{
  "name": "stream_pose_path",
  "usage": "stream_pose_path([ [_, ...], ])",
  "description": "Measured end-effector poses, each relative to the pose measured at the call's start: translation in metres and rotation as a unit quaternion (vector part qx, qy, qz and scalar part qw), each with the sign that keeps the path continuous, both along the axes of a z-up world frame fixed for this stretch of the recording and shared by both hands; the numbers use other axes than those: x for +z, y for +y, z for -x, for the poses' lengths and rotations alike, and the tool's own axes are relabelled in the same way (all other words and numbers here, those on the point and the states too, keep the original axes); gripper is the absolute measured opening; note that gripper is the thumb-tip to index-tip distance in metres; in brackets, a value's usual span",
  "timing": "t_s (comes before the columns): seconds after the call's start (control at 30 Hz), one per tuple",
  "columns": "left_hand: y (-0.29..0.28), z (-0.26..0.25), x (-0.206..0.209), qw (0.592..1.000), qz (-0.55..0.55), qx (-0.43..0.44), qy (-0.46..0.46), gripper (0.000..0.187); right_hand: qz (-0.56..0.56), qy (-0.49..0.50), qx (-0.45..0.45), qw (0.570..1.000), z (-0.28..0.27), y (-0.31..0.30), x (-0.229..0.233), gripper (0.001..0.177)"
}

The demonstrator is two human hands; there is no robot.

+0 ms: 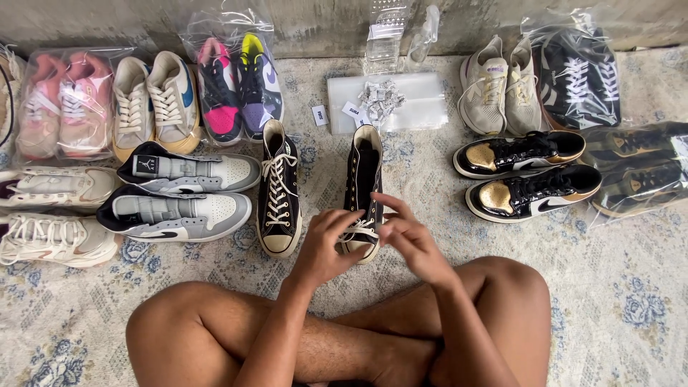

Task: The person laces a black high-top sneaker by hand, threading a white shoelace through the eyelets. They pull the lace ends to even them out and continue threading the lace through the remaining eyelets.

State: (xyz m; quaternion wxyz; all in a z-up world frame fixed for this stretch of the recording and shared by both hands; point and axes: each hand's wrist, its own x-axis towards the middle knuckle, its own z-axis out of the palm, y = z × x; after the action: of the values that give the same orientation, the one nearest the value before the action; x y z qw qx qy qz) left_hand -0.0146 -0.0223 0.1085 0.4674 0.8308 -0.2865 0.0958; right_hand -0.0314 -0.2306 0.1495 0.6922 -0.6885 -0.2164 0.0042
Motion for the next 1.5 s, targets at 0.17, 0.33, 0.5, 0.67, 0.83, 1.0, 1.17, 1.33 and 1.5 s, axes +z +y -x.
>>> stream_pose_path([
  [0.17, -0.007, 0.003, -0.023, 0.992, -0.040, 0.022, -0.118, 0.040, 0.127, -0.021, 0.016, 0.992, 0.008, 0.014, 0.004, 0.025],
  [0.33, 0.001, 0.003, -0.027, 0.995, -0.057, 0.002, -0.086, 0.029, 0.153, -0.027, 0.022, 0.988, 0.006, 0.017, -0.008, 0.024],
  [0.5, -0.002, 0.010, -0.008, 0.995, -0.084, -0.025, -0.037, 0.016, 0.187, -0.007, 0.021, 0.982, 0.002, 0.005, -0.023, 0.029],
  [0.67, -0.001, 0.010, -0.001, 0.995, -0.086, -0.018, -0.039, 0.034, 0.229, -0.006, 0.021, 0.973, 0.003, 0.000, -0.006, 0.027],
  [0.83, 0.002, 0.005, -0.023, 0.993, -0.094, -0.022, -0.074, 0.024, 0.246, 0.008, 0.031, 0.969, 0.003, 0.002, -0.011, 0.028],
  [1.0, 0.005, -0.001, -0.047, 0.989, -0.101, 0.018, -0.104, 0.020, 0.190, 0.039, 0.029, 0.981, 0.003, 0.001, -0.005, 0.030],
  [1.17, 0.018, -0.006, -0.026, 0.993, -0.069, 0.062, -0.074, 0.026, 0.143, 0.055, 0.028, 0.988, 0.000, -0.006, 0.005, 0.030],
  [1.33, 0.025, -0.011, -0.023, 0.990, 0.000, 0.104, -0.094, 0.027, 0.086, 0.068, 0.025, 0.994, -0.002, -0.016, 0.005, 0.033],
  [1.5, 0.024, -0.009, -0.010, 0.985, 0.102, 0.103, -0.092, 0.029, 0.024, 0.166, 0.015, 0.986, 0.000, -0.026, -0.002, 0.036],
])
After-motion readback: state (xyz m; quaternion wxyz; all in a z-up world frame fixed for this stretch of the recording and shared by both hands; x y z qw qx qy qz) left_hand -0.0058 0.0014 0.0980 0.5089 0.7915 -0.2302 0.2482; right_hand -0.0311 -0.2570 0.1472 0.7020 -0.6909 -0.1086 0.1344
